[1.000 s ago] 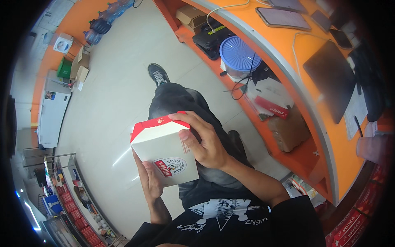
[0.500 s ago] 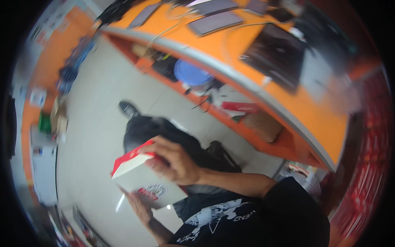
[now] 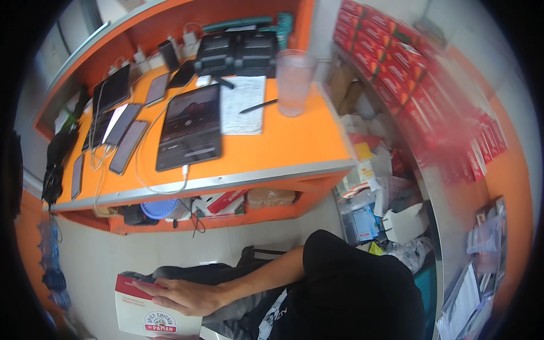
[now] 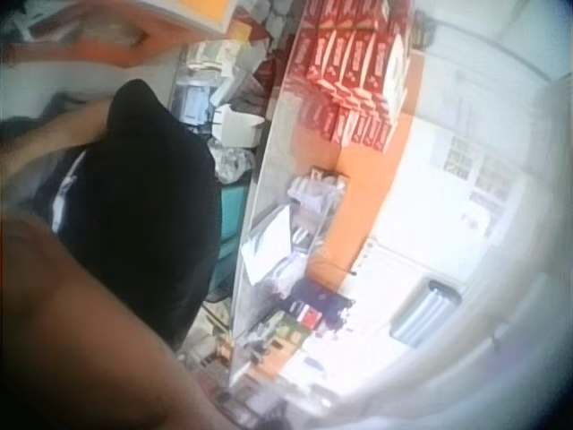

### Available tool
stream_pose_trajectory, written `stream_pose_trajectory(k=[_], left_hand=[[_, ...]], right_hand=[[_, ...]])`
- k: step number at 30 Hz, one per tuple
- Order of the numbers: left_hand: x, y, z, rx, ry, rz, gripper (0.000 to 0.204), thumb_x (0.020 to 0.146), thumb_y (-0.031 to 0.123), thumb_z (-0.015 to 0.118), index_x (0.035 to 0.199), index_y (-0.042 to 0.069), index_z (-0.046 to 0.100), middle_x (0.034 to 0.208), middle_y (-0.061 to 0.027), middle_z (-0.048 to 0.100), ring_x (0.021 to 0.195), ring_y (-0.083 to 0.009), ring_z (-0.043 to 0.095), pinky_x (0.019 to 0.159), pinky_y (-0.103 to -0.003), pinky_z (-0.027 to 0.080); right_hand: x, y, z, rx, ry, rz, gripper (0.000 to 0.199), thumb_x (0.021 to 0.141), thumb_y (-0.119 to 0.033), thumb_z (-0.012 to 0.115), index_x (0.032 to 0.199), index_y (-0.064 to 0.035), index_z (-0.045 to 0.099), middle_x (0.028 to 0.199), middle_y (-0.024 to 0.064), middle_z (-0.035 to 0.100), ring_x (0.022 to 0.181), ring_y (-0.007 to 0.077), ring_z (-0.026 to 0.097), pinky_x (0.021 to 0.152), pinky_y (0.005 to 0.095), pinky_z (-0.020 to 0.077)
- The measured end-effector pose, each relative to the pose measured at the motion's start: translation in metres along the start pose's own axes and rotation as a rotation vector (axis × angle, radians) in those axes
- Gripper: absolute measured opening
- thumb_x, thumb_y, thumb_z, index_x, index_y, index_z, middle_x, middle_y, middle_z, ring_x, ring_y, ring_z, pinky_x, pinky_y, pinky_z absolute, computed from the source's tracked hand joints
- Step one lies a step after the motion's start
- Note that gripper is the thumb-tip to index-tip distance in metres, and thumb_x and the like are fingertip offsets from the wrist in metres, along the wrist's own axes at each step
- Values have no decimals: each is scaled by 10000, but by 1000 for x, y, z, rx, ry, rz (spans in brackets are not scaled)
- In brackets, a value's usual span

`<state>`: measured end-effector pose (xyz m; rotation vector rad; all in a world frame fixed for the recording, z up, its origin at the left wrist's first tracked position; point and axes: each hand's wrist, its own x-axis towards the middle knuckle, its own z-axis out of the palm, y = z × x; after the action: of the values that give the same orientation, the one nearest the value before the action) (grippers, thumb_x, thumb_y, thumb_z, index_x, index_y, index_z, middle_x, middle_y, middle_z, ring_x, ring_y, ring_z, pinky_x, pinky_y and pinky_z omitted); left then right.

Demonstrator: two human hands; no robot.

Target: The person folds flat cardboard boxes into their three-dimensional form. They manipulate the flaps and tabs to lock the structure, then place the assembled boxes onto a nearby shelf. The process is repeated multiple times with identical boxes.

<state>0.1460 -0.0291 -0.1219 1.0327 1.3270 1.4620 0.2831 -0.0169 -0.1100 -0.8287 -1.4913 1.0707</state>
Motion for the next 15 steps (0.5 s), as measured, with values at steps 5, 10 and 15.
stream_pose_trajectory(k=[5, 10, 15], left_hand=[[-3, 17, 46, -51, -133, 25, 820, 1077, 582, 301, 1614, -21, 157, 1622, -259, 264, 1471, -356, 348, 1217, -492, 268], [-13, 42, 88, -134, -252, 52, 817, 1075, 585, 297, 1617, -11, 159, 1624, -257, 266, 1473, -357, 351, 1217, -505, 274], [-18, 60, 139, -282, -545, 335, 809, 1073, 589, 277, 1623, 7, 164, 1625, -243, 287, 1480, -361, 356, 1208, -536, 294]], right_hand=[[-17, -24, -32, -117, 35, -148, 716, 1110, -380, 400, 1642, -21, 83, 1435, 219, 370, 1295, 359, 450, 1092, 426, 401], [-44, -58, -34, -213, 214, -213, 1145, 997, -442, 626, 1571, -14, -267, 1667, 290, 51, 1538, 425, 177, 1232, 469, 230], [-74, -117, -96, -363, 859, -307, 945, 997, -318, 628, 1540, 9, -73, 1602, 303, 97, 1456, 380, 281, 1164, 451, 314]])
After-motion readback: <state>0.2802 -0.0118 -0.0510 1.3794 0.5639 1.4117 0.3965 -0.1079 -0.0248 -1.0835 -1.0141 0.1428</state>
